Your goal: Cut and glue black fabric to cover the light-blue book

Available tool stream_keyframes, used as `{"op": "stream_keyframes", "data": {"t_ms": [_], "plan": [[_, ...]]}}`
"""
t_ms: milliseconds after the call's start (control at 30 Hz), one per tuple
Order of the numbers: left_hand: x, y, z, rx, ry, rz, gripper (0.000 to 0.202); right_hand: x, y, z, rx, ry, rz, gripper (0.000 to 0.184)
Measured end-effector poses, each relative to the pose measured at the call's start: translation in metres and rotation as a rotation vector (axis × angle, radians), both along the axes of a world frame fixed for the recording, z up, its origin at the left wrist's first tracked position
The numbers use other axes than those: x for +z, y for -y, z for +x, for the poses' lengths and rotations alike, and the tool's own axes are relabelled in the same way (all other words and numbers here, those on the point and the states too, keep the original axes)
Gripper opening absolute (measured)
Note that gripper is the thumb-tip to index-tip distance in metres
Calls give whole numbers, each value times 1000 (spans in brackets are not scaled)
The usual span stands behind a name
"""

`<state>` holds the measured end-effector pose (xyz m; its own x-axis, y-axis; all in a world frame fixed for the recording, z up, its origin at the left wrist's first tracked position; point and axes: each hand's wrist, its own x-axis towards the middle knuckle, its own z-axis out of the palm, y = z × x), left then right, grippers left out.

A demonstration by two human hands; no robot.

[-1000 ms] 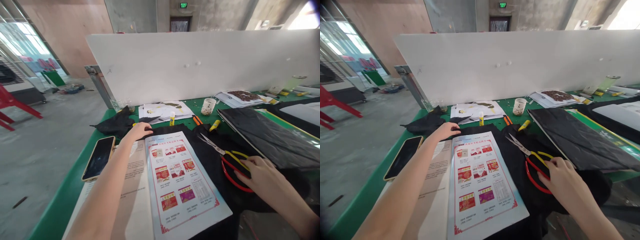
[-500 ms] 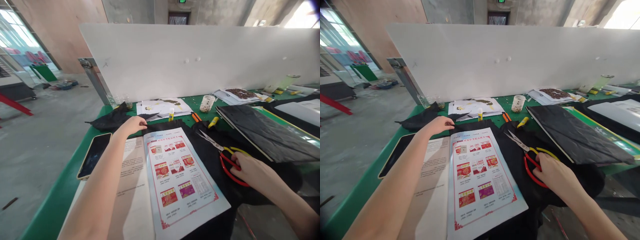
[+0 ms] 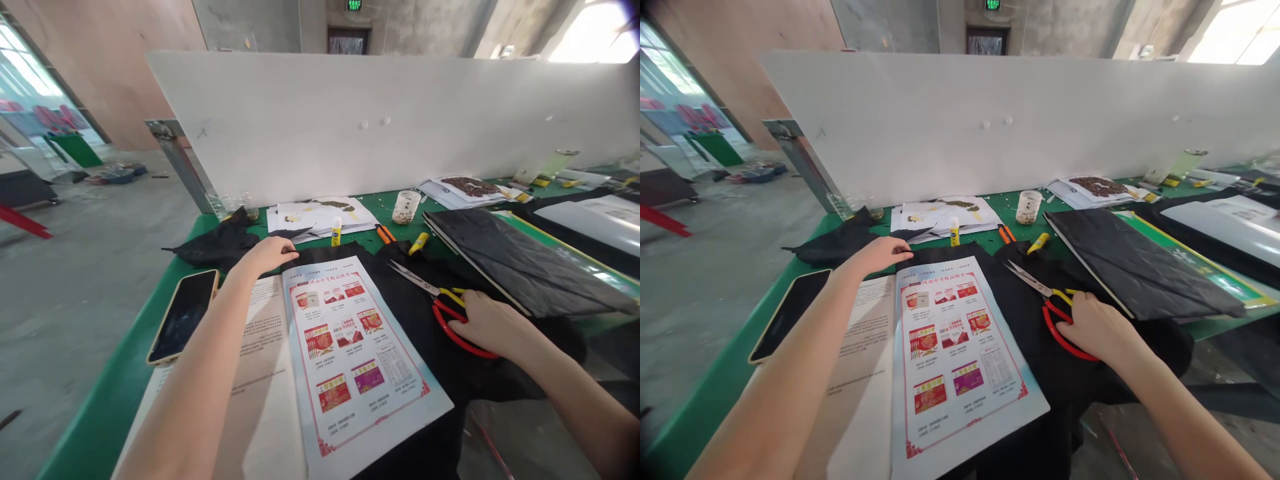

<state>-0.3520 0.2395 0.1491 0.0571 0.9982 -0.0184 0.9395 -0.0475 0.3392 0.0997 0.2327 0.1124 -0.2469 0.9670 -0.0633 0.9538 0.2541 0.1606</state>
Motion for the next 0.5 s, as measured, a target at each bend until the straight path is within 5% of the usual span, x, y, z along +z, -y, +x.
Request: {"op": "stream_keyframes", "data": {"t_ms": [333,500], "plan": [[-23,-8,19,16,-63,91,34,13,5,2,-207,-155,100,54],[-22,-8,16,-33,-7,112,27,22,20,8,-241,-518,242,43]]}}
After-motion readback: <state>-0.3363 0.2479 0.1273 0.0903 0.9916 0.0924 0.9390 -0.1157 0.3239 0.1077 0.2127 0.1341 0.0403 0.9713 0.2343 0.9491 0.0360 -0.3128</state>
